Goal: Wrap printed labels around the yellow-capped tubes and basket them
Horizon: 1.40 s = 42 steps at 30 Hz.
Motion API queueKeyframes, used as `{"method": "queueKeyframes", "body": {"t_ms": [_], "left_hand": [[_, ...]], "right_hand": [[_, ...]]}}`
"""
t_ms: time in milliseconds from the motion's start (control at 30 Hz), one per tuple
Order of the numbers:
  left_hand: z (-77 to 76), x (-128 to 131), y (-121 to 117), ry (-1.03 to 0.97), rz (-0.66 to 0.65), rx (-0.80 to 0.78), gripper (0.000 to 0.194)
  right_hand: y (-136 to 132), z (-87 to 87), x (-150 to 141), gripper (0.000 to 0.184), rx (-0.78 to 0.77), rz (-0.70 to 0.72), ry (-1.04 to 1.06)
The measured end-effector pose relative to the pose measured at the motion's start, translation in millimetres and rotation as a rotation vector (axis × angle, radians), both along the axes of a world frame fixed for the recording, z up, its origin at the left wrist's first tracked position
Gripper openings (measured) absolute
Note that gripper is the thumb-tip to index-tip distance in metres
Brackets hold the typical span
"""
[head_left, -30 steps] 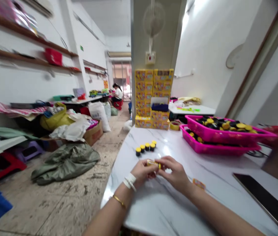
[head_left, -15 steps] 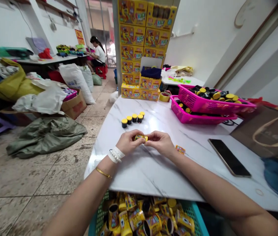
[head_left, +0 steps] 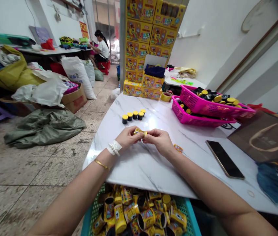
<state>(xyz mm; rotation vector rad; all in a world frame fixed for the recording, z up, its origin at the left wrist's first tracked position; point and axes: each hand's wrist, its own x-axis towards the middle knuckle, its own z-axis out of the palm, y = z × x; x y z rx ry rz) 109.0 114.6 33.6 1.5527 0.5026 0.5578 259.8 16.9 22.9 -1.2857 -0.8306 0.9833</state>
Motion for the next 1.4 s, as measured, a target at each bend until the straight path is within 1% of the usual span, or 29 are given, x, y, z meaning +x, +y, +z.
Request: {"method": "queueKeyframes", "body": {"t_ms": [67,133,167,233,267,300,367,500,567,633,733,800,833,900,967,1033,1100,1167,1233,1300,1367,1400], "left_hand": [[0.5,-1,0,-0.007,-0.026,-0.044,0.046],[-0.2,-1,0,-0.014,-0.041,-0.132,0.049],[-0.8,-1,0,-0.010,-0.045,-0.182,0.052],[-1.6,-1,0,0.019,-0.059,-0.268,0.058],[-1.8,-1,0,0.040,-0.074,-0.300,0.061],[-1.8,-1,0,0.057,-0.097,-0.328,0.064],[-1.5,0,0,0.076,-0.143,-0.371,0.065],[-1.4,2,-1,0.105,-0.189,-0.412,0.065],[-1.2,3,-2,0.104,-0.188,-0.427,0.067],[0.0,2,-2,0.049,-0.194,-0.455,0.066],[2.3,0,-1,-0.047,-0.229,-0.496,0.055],[2.4,-1,-1,-0.031,-0.207,-0.485,0.052],[1.9,-1,-1,-0.004,-0.174,-0.468,0.053],[0.3,1,-3,0.036,-0.095,-0.430,0.057],[-0.5,2,-5,0.029,-0.073,-0.430,0.059],[0.3,3,-6,-0.033,-0.122,-0.485,0.057],[1.8,2,-7,-0.096,-0.188,-0.551,0.052],[2.7,1,-7,-0.101,-0.221,-0.579,0.048],[2.2,1,-7,-0.069,-0.213,-0.576,0.048],[1.3,2,-7,-0.054,-0.192,-0.577,0.051],[1.2,3,-8,-0.061,-0.187,-0.597,0.052],[1.6,3,-8,-0.070,-0.196,-0.612,0.050]], "right_hand": [[0,2.5,1,0.035,-0.048,0.062,0.072],[-1,5.6,4,0.035,-0.042,0.160,0.076],[-1,6.9,7,0.039,-0.030,0.219,0.069],[-3,8.3,12,0.054,0.005,0.305,0.062],[-4,8.4,14,0.058,0.016,0.323,0.062],[-4,8.2,16,0.058,0.019,0.328,0.061],[-5,7.4,19,0.049,0.013,0.315,0.060],[-7,8.6,16,0.043,-0.023,0.321,0.095],[-9,10.4,13,0.035,0.011,0.281,0.093],[-11,12.1,9,0.028,0.086,0.213,0.056],[-12,13.1,5,0.027,0.152,0.124,0.004],[-13,12.7,5,0.026,0.133,0.089,-0.022],[-13,12.5,6,0.026,0.118,0.089,-0.042],[-13,12.5,8,0.028,0.107,0.125,-0.093],[-14,13.2,8,0.031,0.145,0.161,-0.145],[-15,13.9,7,0.026,0.218,0.138,-0.182],[-17,13.9,5,0.020,0.284,0.073,-0.202],[-17,13.5,4,0.019,0.307,0.029,-0.198],[-17,13.3,5,0.021,0.279,0.046,-0.186],[-17,13.9,6,0.023,0.241,0.114,-0.192],[-17,14.5,6,0.024,0.244,0.155,-0.214],[-18,14.6,5,0.022,0.264,0.150,-0.223]]}}
